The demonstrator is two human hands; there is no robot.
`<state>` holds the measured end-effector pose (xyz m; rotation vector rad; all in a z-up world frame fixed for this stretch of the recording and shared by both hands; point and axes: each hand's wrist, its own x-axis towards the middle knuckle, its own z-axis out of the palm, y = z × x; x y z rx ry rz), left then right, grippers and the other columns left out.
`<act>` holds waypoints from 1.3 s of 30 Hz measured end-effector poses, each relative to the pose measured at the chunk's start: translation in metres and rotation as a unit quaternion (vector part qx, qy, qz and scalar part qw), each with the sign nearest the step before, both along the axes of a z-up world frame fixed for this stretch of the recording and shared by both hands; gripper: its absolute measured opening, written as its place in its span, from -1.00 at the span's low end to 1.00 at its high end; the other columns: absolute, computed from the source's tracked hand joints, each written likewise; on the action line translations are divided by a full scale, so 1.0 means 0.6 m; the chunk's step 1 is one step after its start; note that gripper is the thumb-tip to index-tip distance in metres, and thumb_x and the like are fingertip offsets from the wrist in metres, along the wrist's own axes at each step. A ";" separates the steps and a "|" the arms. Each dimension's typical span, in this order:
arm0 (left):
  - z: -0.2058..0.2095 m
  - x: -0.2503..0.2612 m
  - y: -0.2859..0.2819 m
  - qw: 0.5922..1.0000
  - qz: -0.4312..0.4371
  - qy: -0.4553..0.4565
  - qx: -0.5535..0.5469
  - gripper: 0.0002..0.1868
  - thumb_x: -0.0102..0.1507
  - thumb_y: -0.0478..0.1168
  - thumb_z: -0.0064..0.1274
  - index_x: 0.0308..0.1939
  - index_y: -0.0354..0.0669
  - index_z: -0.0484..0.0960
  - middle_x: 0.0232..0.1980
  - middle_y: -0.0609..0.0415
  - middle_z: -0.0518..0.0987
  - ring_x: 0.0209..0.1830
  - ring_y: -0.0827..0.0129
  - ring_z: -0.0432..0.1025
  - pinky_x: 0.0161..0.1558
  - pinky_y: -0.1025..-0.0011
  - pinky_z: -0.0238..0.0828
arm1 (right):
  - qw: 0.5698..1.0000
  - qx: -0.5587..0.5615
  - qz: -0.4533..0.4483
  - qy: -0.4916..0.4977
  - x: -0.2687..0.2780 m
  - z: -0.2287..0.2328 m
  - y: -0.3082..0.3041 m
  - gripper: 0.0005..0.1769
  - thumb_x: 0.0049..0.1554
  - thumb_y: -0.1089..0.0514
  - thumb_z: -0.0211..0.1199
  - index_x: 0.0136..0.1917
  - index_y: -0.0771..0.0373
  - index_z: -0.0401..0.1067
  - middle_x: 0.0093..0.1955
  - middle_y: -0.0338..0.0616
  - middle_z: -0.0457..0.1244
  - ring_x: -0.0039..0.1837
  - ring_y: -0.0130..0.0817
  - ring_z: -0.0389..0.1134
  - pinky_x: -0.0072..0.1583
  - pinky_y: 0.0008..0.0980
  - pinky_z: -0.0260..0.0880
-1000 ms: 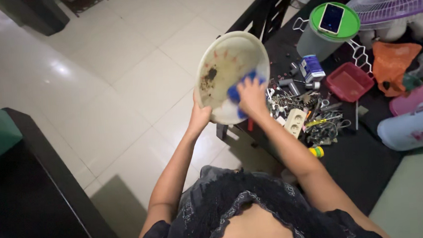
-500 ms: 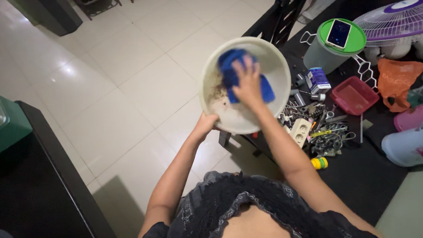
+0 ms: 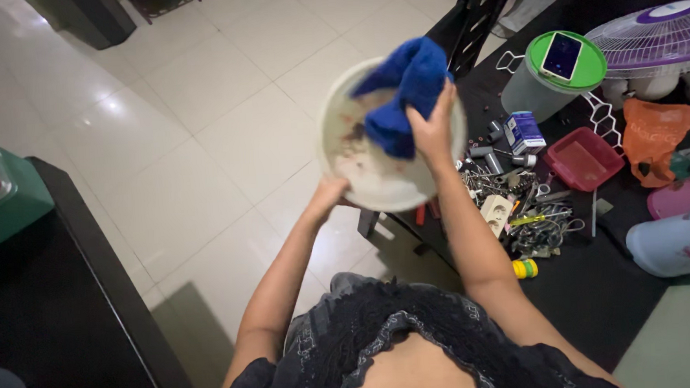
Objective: The person sorts a mixed pile of small tools and hardware from a white bowl onto a black table, handling items one by one. After emptying the bowl, they wipe its interior with a blue cloth.
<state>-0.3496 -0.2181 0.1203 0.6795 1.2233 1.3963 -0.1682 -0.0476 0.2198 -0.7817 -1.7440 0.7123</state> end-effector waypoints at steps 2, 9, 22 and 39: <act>-0.013 0.040 0.014 0.999 -0.040 0.023 0.010 -0.44 0.14 -0.32 -0.09 0.25 -0.41 0.40 -0.06 -0.20 0.61 -0.24 0.06 0.61 -0.37 0.18 0.63 | 0.973 0.113 -0.136 -0.149 -0.037 -0.013 -0.001 0.02 -0.02 0.06 0.48 0.54 0.41 0.03 0.51 0.61 -0.07 0.43 0.35 0.02 0.33 0.07 0.10; 0.027 -0.015 0.013 0.994 0.036 0.054 0.093 -0.32 0.07 -0.37 -0.12 0.32 -0.39 0.29 0.02 -0.19 0.58 -0.24 0.12 0.62 -0.41 0.25 0.68 | 0.897 -0.016 0.331 -0.293 -0.011 -0.048 -0.086 -0.34 -0.13 0.19 0.27 0.29 0.20 0.43 0.26 0.07 0.28 0.37 0.08 0.30 0.42 -0.16 0.25; 0.010 0.058 0.018 0.985 -0.009 0.157 0.070 -0.40 0.13 -0.35 -0.11 0.29 -0.42 0.42 0.04 -0.18 0.61 -0.03 0.17 0.52 -0.07 0.32 0.52 | 0.842 0.386 -0.017 -0.375 0.014 0.034 -0.051 -0.31 -0.11 0.18 0.42 0.32 -0.15 0.49 0.57 -0.11 0.11 0.59 0.09 0.02 0.47 0.16 0.05; -0.021 0.066 0.029 0.997 0.017 0.031 0.071 -0.52 0.39 -0.19 0.02 0.32 -0.43 0.53 0.02 -0.11 0.66 -0.09 0.27 0.56 -0.15 0.43 0.57 | 0.899 -0.325 0.272 0.108 0.129 -0.016 -0.035 -0.08 -0.15 0.24 0.20 0.52 0.34 0.21 0.31 0.00 0.27 0.31 -0.18 0.30 0.32 -0.30 0.31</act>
